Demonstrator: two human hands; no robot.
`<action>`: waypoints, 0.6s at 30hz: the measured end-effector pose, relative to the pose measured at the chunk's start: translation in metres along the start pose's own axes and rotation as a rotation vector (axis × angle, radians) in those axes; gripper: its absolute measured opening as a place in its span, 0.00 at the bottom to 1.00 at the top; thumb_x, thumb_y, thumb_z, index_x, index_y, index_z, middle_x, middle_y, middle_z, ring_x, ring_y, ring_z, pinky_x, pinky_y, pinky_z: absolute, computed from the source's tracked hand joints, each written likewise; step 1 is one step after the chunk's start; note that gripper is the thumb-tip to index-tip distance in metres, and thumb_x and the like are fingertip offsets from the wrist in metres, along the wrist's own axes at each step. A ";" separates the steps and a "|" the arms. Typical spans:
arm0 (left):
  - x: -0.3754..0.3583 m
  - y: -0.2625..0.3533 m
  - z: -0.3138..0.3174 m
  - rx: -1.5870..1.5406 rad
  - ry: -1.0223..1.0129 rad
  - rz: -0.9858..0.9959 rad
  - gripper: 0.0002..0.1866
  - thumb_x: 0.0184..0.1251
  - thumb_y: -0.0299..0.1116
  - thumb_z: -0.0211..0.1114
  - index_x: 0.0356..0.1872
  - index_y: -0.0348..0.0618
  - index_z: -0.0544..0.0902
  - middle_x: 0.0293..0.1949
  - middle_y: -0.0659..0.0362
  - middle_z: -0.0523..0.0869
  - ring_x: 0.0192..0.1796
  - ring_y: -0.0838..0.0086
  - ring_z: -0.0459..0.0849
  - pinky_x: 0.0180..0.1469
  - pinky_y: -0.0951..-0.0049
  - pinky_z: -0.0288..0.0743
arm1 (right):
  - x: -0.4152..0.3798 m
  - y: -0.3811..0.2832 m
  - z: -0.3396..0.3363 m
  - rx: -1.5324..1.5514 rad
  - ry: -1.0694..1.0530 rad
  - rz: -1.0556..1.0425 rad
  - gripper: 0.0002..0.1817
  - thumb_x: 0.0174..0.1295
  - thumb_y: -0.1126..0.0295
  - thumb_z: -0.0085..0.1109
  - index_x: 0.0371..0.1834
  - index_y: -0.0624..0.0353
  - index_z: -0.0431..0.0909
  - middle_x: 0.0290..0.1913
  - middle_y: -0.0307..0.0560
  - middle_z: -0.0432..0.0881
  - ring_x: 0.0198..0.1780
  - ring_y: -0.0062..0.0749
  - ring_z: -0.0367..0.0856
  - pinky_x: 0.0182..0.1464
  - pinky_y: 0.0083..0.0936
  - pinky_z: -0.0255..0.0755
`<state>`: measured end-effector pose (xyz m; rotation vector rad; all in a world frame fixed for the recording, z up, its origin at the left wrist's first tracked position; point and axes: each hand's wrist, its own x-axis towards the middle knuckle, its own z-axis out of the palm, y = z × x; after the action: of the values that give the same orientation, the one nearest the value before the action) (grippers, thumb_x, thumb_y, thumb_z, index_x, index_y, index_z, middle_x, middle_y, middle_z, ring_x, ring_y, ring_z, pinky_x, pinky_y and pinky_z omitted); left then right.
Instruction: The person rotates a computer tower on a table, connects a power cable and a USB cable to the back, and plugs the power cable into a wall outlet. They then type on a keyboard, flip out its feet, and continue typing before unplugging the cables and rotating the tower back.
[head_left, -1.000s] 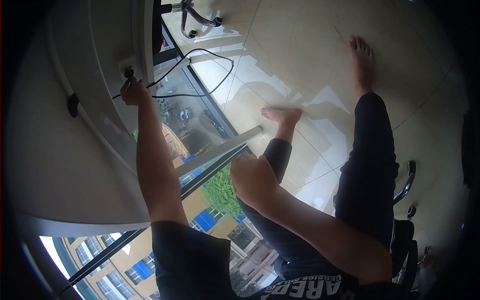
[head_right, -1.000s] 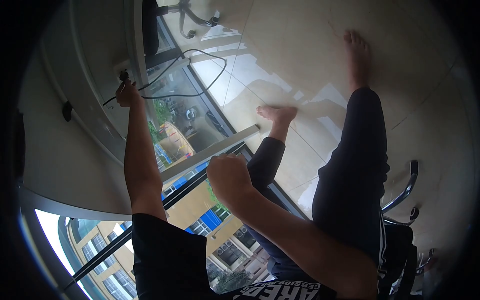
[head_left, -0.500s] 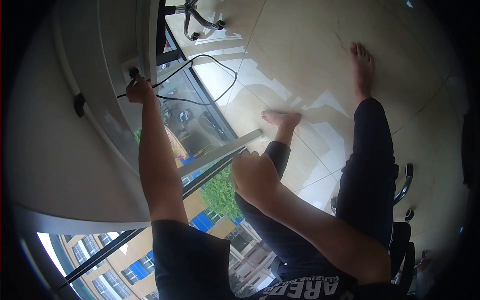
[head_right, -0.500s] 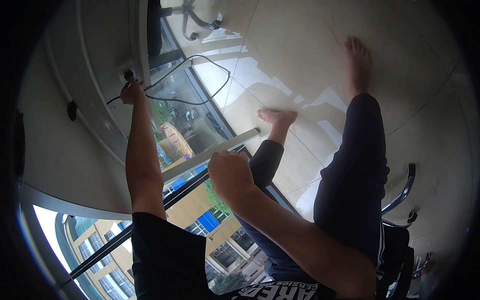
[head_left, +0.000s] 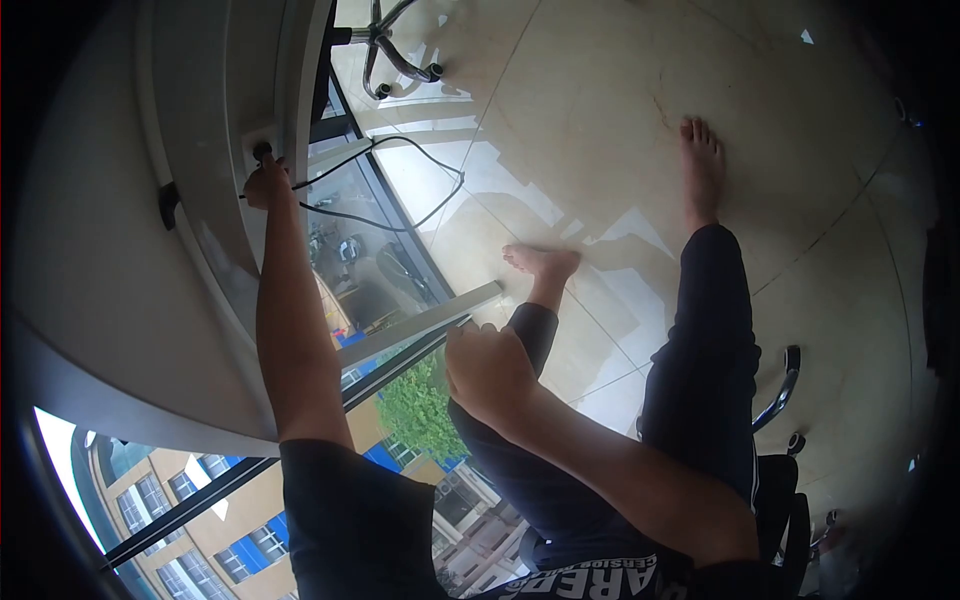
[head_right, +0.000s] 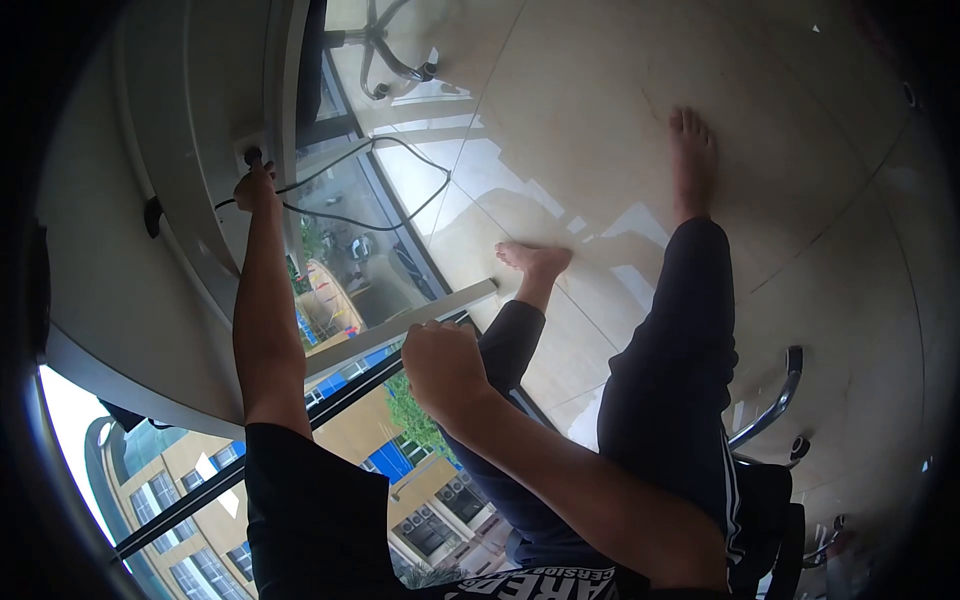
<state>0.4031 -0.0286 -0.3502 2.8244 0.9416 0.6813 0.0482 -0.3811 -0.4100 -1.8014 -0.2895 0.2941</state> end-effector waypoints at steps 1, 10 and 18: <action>0.001 0.003 0.000 0.150 0.053 0.045 0.28 0.73 0.51 0.70 0.33 0.28 0.92 0.39 0.45 0.95 0.34 0.54 0.95 0.41 0.60 0.92 | 0.000 -0.002 0.000 0.013 0.016 0.005 0.08 0.58 0.67 0.68 0.31 0.59 0.79 0.26 0.49 0.82 0.32 0.44 0.86 0.35 0.40 0.77; -0.002 0.007 0.037 0.295 0.376 0.101 0.29 0.70 0.53 0.72 0.37 0.27 0.92 0.36 0.39 0.93 0.41 0.45 0.95 0.49 0.47 0.90 | -0.002 0.006 -0.001 -0.033 -0.082 0.009 0.09 0.58 0.67 0.67 0.32 0.60 0.80 0.29 0.51 0.83 0.33 0.44 0.87 0.36 0.41 0.78; 0.005 -0.015 0.058 0.242 0.456 0.178 0.29 0.74 0.57 0.66 0.38 0.34 0.93 0.38 0.43 0.94 0.43 0.45 0.94 0.54 0.42 0.87 | -0.003 0.037 -0.046 -0.144 -0.154 0.110 0.11 0.67 0.66 0.60 0.36 0.66 0.80 0.27 0.57 0.84 0.28 0.51 0.88 0.33 0.43 0.82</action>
<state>0.4239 -0.0102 -0.4040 3.0521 0.8820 1.3644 0.0632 -0.4325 -0.4345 -1.9439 -0.3278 0.5023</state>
